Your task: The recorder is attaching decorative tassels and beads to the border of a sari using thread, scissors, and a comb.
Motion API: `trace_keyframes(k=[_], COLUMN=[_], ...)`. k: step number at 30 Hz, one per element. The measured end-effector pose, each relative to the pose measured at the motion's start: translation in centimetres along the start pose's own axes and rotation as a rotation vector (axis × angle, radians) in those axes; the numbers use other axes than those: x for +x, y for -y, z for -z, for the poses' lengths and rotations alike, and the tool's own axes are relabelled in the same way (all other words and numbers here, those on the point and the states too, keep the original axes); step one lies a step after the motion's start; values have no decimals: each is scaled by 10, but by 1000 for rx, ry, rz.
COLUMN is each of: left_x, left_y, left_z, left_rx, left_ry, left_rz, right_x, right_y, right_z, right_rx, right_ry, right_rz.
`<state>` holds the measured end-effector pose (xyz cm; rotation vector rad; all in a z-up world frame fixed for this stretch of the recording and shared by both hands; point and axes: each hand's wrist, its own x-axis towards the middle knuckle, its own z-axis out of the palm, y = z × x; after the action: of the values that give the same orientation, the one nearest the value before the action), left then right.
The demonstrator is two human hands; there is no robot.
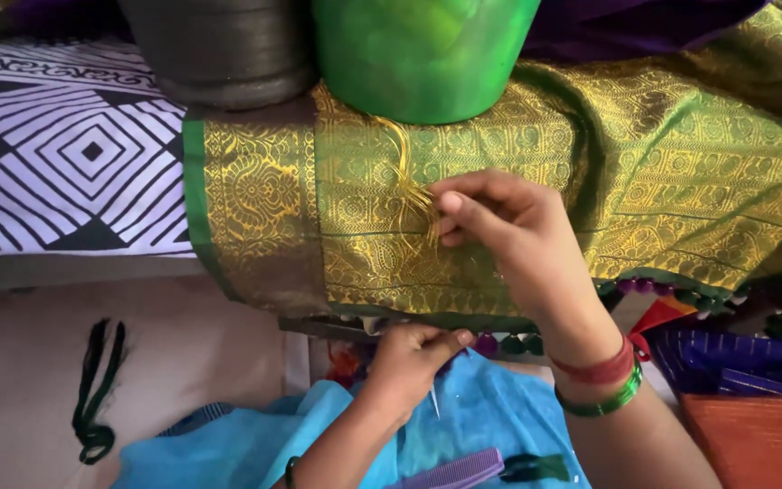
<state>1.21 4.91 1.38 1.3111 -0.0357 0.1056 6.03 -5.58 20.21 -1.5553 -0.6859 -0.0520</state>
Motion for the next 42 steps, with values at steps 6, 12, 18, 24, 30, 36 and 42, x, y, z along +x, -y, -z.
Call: trace_keyframes(k=[6,12,18,24,30,36,42], left_x=[1,-4,-13,-14,-13,-22,-29], left_y=[0,-9,-16,-2,-7,-13,-6], left_z=[0,-2,-1,-3,8,-1,-2], left_rx=[73,153,262,-383,-547,-458,-382], left_ry=[10,-49,-63,34,-23,12,77], left_rz=[14,65,95,263,256,283,268], right_x=[4,-59,-153,-170,-179,-179,-138], right_y=[-3,-15,-93,-93,-85,-79,-35], right_z=[-1,8,21,54,142,110,25], right_rx=[-45,-208,-465,-359,1048,319,-478], right_ry=[24,-151,-206,76,124,-126,297], right_rz=[32,88,74,-264,256,194,117])
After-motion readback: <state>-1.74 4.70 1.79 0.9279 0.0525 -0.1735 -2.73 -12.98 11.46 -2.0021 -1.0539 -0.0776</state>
